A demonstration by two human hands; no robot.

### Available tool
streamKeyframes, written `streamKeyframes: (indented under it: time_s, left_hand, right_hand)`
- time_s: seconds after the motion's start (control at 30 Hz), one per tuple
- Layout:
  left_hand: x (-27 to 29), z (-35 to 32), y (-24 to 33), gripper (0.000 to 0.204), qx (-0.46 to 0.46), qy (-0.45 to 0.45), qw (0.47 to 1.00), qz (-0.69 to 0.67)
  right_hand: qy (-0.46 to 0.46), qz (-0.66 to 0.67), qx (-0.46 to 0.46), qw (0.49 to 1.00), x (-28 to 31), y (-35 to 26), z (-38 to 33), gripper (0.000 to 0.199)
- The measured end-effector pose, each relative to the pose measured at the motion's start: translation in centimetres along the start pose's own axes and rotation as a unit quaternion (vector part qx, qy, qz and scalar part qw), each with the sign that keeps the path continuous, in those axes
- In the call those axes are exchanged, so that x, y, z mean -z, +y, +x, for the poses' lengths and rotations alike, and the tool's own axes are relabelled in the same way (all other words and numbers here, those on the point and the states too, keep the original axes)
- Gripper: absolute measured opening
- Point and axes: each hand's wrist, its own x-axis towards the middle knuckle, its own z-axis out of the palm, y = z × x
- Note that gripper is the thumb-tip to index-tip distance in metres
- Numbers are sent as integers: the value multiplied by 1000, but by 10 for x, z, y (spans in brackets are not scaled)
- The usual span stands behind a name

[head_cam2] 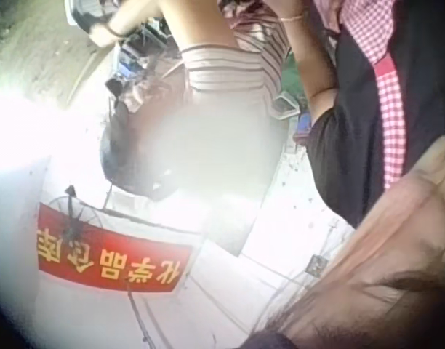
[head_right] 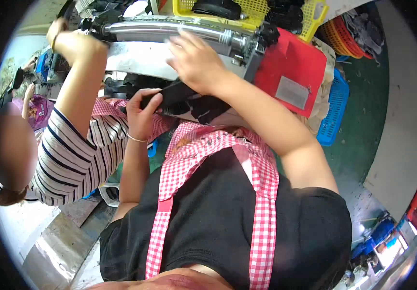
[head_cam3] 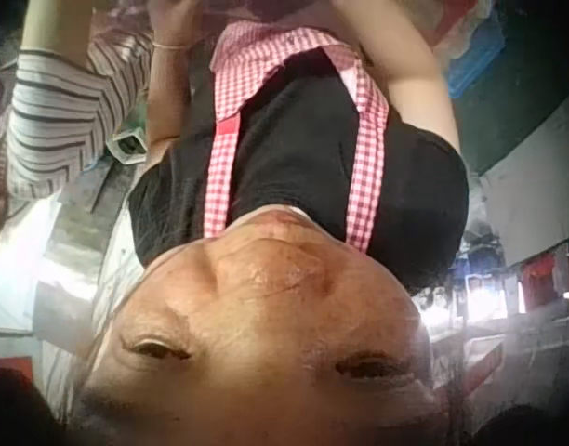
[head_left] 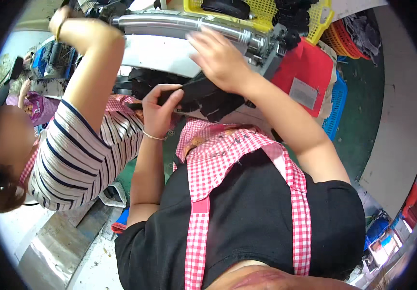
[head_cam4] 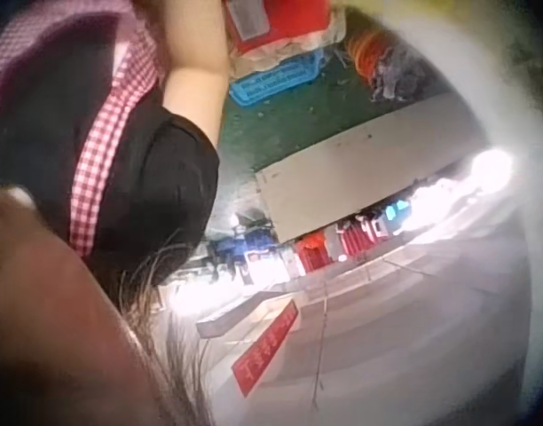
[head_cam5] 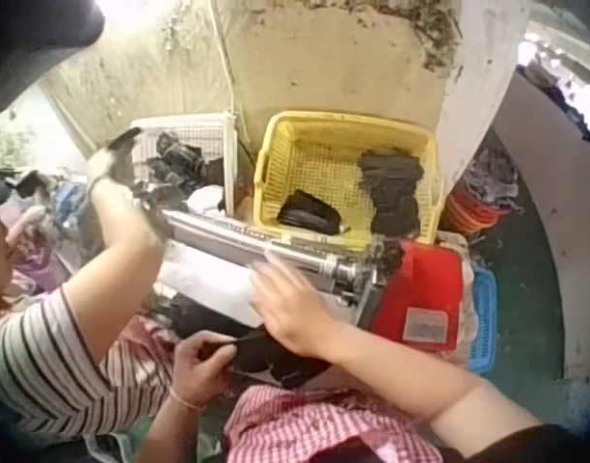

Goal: The person feeds black rectangular material pieces into a roller machine, then stacks the processed items on a table. The person also handles a roll of beige tape and stacks it with other items. The task is performed in a repetitive cycle of feeding, processing, and stacking.

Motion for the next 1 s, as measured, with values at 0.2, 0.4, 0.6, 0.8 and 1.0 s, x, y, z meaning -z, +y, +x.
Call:
streamKeyframes:
  time_s: [0.2,0.4,0.6,0.8,1.0]
  left_hand:
    - [11,36,-11,12,33,41,999,6]
    - [12,38,-13,14,80,14,996,42]
    - [17,42,-13,15,48,-10,997,59]
    - [17,33,-8,20,120,-15,988,93]
    - [15,25,16,31,93,-63,977,182]
  right_hand:
    - [-35,-188,-127,973,-135,29,136,79]
    - [15,-174,-103,979,-123,24,99,75]
    - [5,-137,-125,983,-84,18,79,66]
    - [-23,-143,-178,973,-61,22,56,60]
    - [4,-156,-159,975,-49,18,42,60]
